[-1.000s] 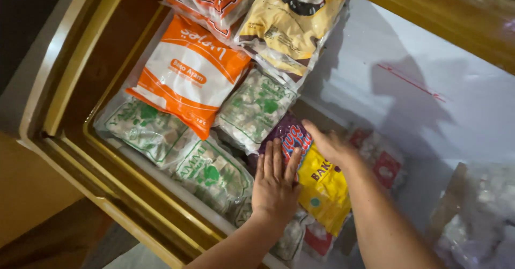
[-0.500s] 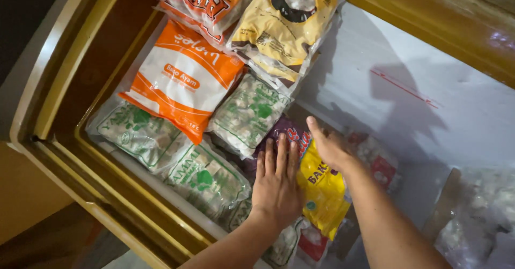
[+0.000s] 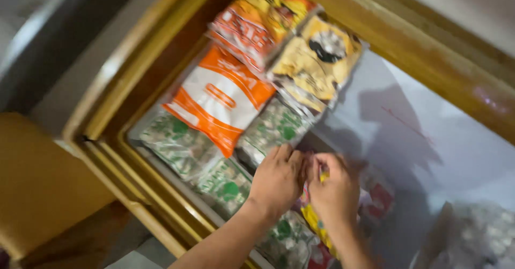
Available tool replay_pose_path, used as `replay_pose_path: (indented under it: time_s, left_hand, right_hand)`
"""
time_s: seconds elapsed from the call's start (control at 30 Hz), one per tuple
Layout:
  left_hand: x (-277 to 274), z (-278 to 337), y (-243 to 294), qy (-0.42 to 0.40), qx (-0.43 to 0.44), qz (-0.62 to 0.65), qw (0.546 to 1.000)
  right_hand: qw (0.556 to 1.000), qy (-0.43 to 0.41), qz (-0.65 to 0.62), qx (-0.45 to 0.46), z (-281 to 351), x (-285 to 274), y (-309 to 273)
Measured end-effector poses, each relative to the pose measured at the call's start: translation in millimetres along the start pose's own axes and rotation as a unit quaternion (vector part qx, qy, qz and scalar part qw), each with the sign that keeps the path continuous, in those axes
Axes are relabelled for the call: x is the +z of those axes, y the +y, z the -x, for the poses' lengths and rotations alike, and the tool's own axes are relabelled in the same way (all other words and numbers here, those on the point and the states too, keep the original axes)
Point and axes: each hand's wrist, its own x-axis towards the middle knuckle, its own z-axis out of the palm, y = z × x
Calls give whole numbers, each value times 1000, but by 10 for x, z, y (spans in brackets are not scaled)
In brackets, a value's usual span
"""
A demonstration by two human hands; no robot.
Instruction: Transferring several bags of frozen meatballs and other frozen items from a cardboard box into a chest freezer.
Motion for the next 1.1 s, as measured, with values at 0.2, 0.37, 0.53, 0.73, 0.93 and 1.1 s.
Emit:
replay_pose_path:
  time_s: [0.2, 0.37, 0.53, 0.73, 0.93, 1.1]
  left_hand:
    - [-1092, 451, -374, 180, -62, 95, 977]
    - [-2112, 1132, -942, 299, -107, 21, 948]
    - [-2899, 1997, -1508, 372, -231, 14, 899]
    - [-2632, 3203, -2835, 148, -493, 2, 857]
    - [-1462, 3910, -3328, -195, -492, 7, 849]
    - [-211, 3777, -4209, -303, -515, 110, 794]
  right_hand:
    - [991, -14, -128, -48, -37, -77, -1352]
    - [957, -71, -218, -180, -23, 123, -2693]
    - [913, -163, -298, -225, 363, 486, -3959]
    - [848, -374, -267, -263, 1066, 1607, -4721]
    - [695, -582, 222, -359, 1306, 2629, -5192]
    - [608, -557, 374, -424, 1266, 2714, -5219]
